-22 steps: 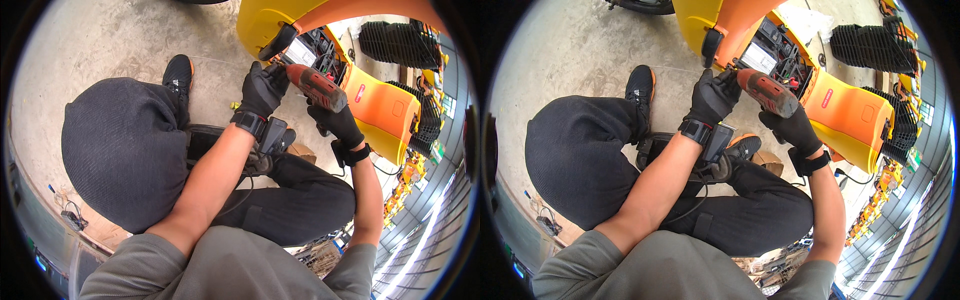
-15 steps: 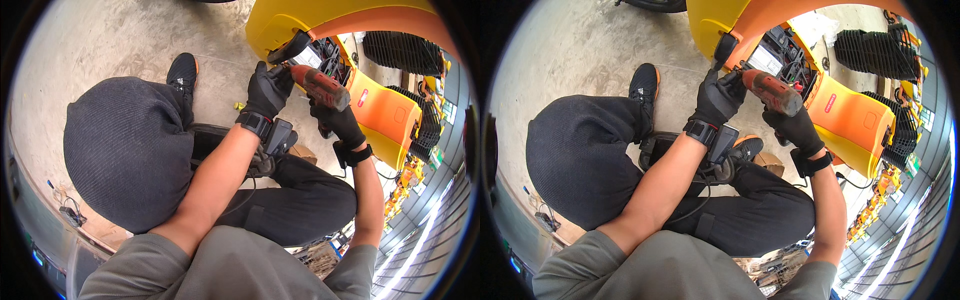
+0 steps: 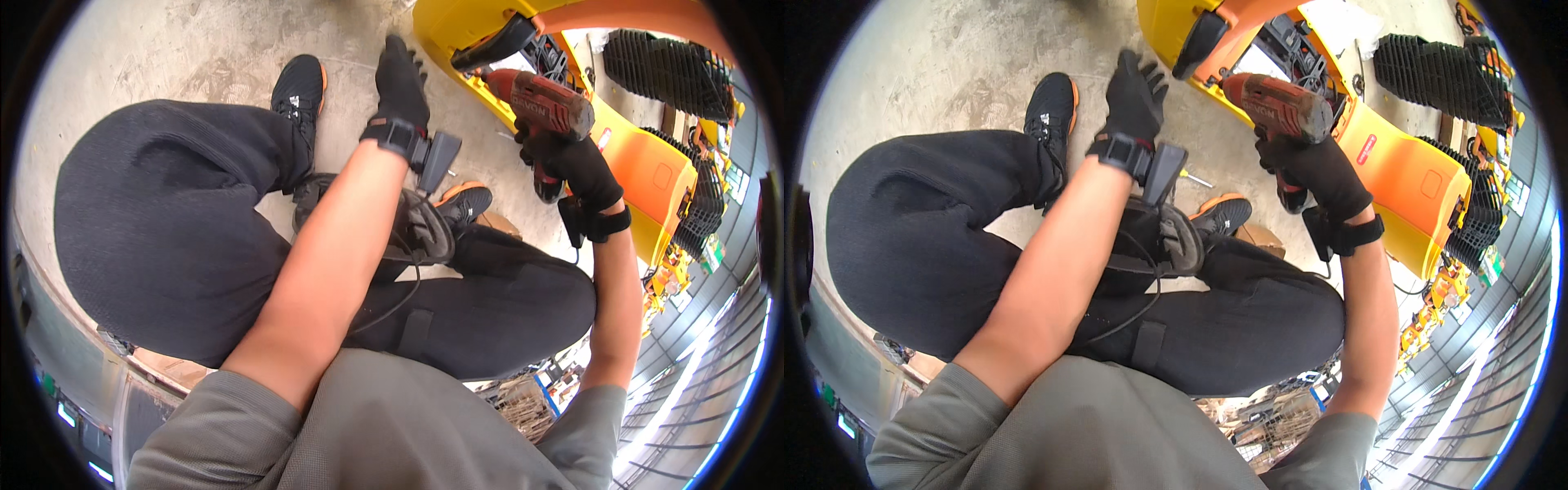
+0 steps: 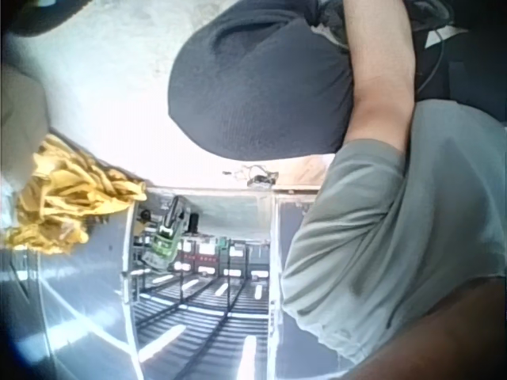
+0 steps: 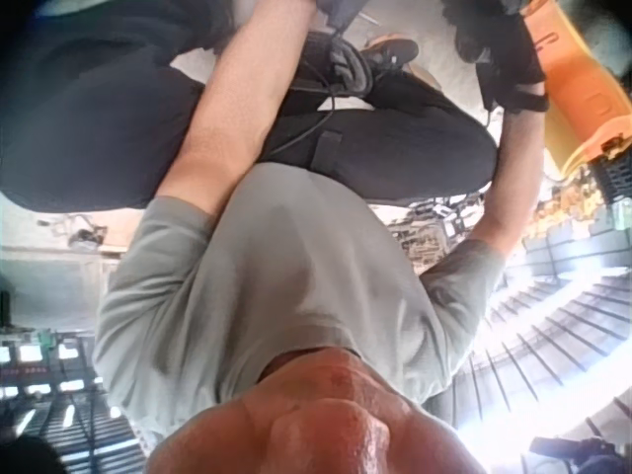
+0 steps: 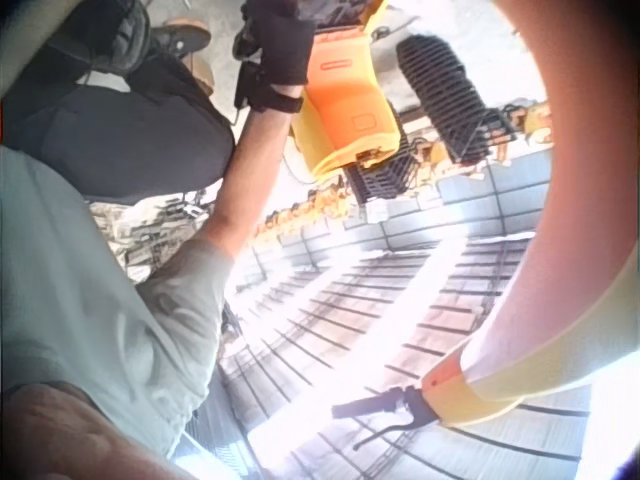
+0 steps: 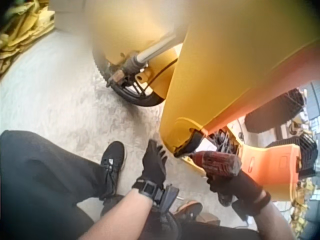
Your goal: The person uses a socket wrench and an electric screwdriver to remove screws and fasteners from the battery compartment and internal frame of an electric scooter.
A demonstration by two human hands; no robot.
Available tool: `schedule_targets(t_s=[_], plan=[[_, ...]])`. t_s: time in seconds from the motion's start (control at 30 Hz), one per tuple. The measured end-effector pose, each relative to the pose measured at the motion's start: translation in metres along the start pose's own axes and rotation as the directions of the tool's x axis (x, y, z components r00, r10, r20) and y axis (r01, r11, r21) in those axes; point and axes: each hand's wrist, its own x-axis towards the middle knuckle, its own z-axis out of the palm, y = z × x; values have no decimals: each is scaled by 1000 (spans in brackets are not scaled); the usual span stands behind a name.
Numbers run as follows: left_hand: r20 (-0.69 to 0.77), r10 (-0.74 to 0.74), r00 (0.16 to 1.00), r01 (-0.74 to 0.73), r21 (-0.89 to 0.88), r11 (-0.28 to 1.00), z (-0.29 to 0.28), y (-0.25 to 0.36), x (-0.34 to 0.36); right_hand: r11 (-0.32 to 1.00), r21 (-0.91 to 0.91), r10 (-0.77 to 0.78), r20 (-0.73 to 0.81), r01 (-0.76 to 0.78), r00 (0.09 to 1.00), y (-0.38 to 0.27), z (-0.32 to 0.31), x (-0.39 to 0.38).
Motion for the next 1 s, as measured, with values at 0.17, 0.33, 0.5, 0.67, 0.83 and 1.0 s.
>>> schedule_targets(t_s=[0.17, 0.33, 0.5, 0.67, 0.83, 1.0], plan=[[502, 310, 808, -559, 484, 673, 19, 21, -6, 993, -106, 49, -55, -54, 997, -16, 16, -3], [172, -42, 984, 17, 141, 990, 32, 24, -2, 998, -68, -14, -29, 12, 999, -17, 13, -1], [135, -52, 989, 27, 183, 983, 35, 28, -7, 998, -43, 41, -13, -42, 999, -13, 10, 1], [176, -34, 984, 1, 186, 983, 32, 29, -7, 996, -31, 83, -30, -84, 996, -13, 8, 1], [169, -33, 985, 1, 189, 982, 34, 31, -8, 997, -51, 58, -4, -58, 998, -11, 6, 3], [209, -40, 977, -6, 217, 976, 34, 37, -14, 997, -9, 75, -9, -75, 997, -4, 5, 4]])
